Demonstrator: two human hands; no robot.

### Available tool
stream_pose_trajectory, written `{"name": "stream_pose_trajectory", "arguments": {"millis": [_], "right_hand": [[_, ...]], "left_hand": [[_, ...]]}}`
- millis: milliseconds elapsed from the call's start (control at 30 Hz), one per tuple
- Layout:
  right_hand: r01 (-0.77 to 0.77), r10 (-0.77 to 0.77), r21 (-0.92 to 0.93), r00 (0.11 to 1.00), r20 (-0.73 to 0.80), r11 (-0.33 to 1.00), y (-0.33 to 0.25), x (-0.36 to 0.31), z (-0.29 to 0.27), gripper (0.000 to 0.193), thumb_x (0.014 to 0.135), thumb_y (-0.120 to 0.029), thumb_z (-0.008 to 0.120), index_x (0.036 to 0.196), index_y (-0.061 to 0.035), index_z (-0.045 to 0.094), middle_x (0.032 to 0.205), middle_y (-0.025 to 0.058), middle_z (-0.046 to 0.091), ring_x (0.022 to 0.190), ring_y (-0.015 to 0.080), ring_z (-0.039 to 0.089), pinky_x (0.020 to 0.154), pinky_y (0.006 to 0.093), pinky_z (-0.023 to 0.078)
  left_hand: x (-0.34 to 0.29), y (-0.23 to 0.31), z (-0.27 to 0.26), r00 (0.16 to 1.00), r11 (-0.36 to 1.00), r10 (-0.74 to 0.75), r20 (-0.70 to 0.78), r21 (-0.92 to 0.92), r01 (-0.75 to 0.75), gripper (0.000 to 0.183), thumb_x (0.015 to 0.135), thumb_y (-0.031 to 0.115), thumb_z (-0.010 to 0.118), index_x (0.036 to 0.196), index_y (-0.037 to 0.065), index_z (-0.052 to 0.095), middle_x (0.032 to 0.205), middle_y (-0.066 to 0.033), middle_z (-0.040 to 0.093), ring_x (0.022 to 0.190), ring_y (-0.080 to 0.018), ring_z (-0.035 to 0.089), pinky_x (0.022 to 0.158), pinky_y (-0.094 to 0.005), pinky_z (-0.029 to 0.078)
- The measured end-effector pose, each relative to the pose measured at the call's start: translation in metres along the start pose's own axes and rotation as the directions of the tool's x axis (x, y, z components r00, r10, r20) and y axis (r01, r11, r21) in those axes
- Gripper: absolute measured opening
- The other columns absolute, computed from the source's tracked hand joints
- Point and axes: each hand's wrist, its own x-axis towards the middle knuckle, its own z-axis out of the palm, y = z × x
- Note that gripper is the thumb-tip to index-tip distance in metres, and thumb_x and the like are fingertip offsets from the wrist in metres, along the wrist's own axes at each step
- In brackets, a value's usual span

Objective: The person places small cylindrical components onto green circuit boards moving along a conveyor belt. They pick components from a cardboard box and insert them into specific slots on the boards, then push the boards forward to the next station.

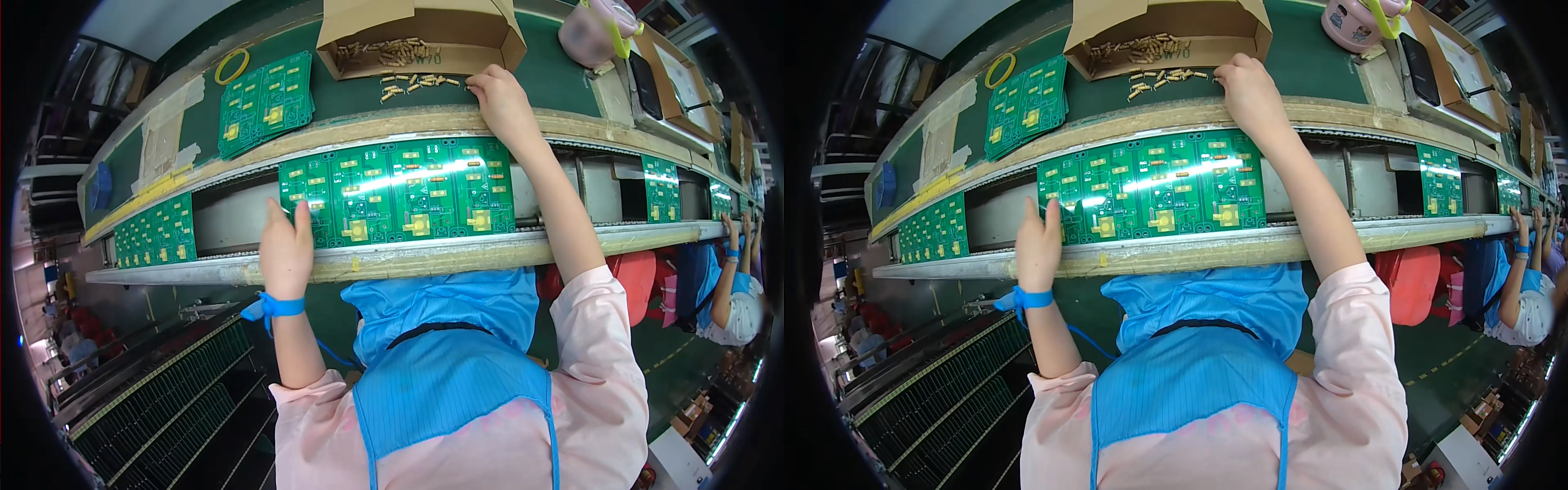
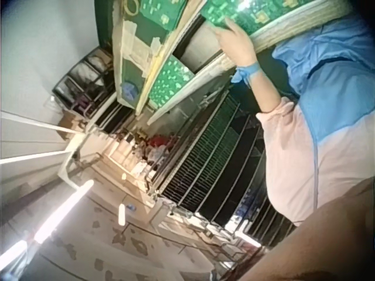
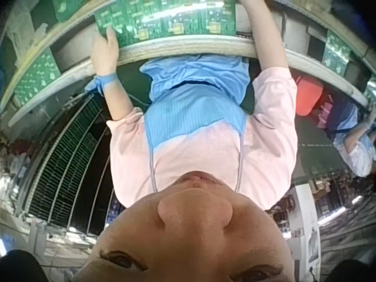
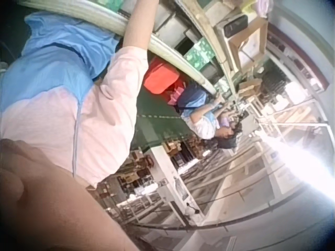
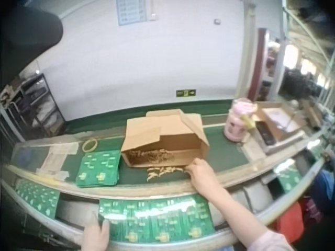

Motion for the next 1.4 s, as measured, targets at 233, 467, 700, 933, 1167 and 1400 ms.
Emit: {"name": "stream_pose_trajectory", "arguments": {"millis": [233, 467, 700, 933, 1167, 1400], "right_hand": [[-0.025, 0.016, 0.083, 0.994, 0.106, 0.996, 0.003, -0.007, -0.025, 0.011, 0.088, -0.005, 0.060, 0.096, 0.0010, 0.065, 0.093, 0.0164, 0.062, 0.092, 0.0336, 0.061, 0.081, 0.0411, 0.050], [-0.037, -0.050, 0.332, 0.967, 0.251, 0.943, -0.024, -0.049, -0.057, 0.014, 0.091, -0.003, 0.058, 0.101, 0.0002, 0.066, 0.095, 0.0137, 0.066, 0.088, 0.0280, 0.064, 0.077, 0.0367, 0.050], [0.010, -0.114, 0.342, 0.951, 0.286, 0.940, -0.034, -0.079, -0.044, 0.012, 0.088, -0.008, 0.062, 0.093, -0.0027, 0.070, 0.093, 0.0120, 0.068, 0.097, 0.0299, 0.059, 0.088, 0.0396, 0.047], [0.030, -0.128, 0.309, 0.944, 0.304, 0.951, -0.029, -0.087, -0.047, 0.009, 0.086, -0.007, 0.063, 0.089, -0.0019, 0.071, 0.091, 0.0114, 0.066, 0.096, 0.0298, 0.057, 0.088, 0.0402, 0.046], [0.056, -0.125, 0.290, 0.966, 0.227, 0.955, -0.030, -0.090, -0.042, 0.009, 0.085, -0.005, 0.063, 0.089, -0.0018, 0.070, 0.091, 0.0120, 0.066, 0.096, 0.0300, 0.057, 0.087, 0.0398, 0.047], [0.123, -0.188, 0.283, 0.959, 0.214, 0.951, -0.034, -0.087, -0.045, 0.008, 0.084, -0.004, 0.063, 0.088, -0.0008, 0.069, 0.090, 0.0115, 0.065, 0.093, 0.0296, 0.057, 0.085, 0.0391, 0.047]], "left_hand": [[-0.006, 0.043, 0.011, 0.982, 0.992, 0.123, 0.141, -0.038, -0.118, 0.039, 0.096, 0.032, 0.054, 0.094, -0.007, 0.059, 0.086, -0.0282, 0.065, 0.077, -0.0461, 0.064, 0.067, -0.0526, 0.050], [0.004, 0.084, 0.017, 0.949, 0.941, 0.314, 0.043, 0.118, -0.316, 0.042, 0.092, 0.033, 0.060, 0.107, -0.006, 0.063, 0.108, -0.0268, 0.064, 0.097, -0.0407, 0.063, 0.081, -0.0473, 0.051], [0.108, 0.113, 0.069, 0.770, 0.801, 0.593, -0.235, 0.080, -0.593, 0.027, 0.088, 0.017, 0.064, 0.114, 0.010, 0.067, 0.104, -0.0085, 0.064, 0.097, -0.0296, 0.059, 0.082, -0.0410, 0.052], [0.120, 0.111, 0.080, 0.787, 0.813, 0.571, -0.233, 0.031, -0.581, 0.017, 0.085, 0.017, 0.067, 0.099, 0.009, 0.073, 0.092, -0.0067, 0.065, 0.092, -0.0273, 0.060, 0.079, -0.0389, 0.051], [0.120, 0.112, 0.080, 0.786, 0.805, 0.576, -0.224, -0.014, -0.593, 0.013, 0.085, 0.012, 0.065, 0.096, 0.006, 0.072, 0.092, -0.0094, 0.066, 0.092, -0.0295, 0.061, 0.080, -0.0402, 0.050], [0.119, 0.106, 0.071, 0.739, 0.768, 0.612, -0.281, -0.012, -0.641, 0.014, 0.086, 0.008, 0.063, 0.098, 0.005, 0.071, 0.094, -0.0100, 0.065, 0.092, -0.0300, 0.061, 0.081, -0.0393, 0.050]]}}
